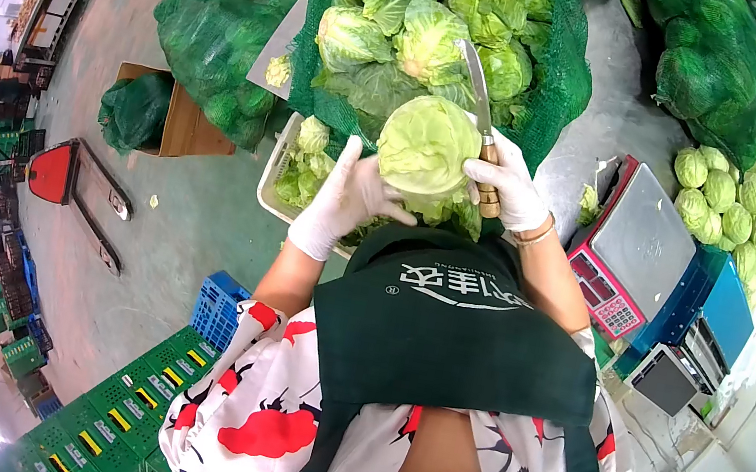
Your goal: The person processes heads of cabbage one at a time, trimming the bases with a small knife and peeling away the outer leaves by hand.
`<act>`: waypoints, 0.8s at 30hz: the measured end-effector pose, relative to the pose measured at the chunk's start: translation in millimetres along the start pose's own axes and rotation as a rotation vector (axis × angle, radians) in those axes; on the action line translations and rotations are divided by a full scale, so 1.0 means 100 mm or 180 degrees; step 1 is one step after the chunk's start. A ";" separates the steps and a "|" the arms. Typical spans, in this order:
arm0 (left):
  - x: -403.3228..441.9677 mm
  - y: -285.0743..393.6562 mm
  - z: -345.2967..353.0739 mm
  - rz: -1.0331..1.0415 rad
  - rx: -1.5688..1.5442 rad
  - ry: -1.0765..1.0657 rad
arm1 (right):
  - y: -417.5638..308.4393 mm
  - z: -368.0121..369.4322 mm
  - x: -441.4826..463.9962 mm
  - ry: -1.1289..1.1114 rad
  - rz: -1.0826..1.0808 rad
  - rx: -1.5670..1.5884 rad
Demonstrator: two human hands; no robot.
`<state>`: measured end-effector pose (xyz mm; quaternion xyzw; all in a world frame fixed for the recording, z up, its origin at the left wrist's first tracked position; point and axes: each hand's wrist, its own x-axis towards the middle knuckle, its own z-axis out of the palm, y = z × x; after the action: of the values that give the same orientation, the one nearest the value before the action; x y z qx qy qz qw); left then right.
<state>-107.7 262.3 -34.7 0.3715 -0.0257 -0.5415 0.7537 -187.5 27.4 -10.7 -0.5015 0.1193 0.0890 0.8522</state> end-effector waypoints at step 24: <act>0.14 -0.19 -0.19 -0.0402 -0.0886 0.0632 | -0.09 0.25 0.00 -0.0554 -0.1562 -0.5248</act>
<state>-109.0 258.2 -64.5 0.3160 0.1475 -0.5468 0.7612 -182.7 45.2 8.8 -0.9627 -0.1607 -0.0013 0.2176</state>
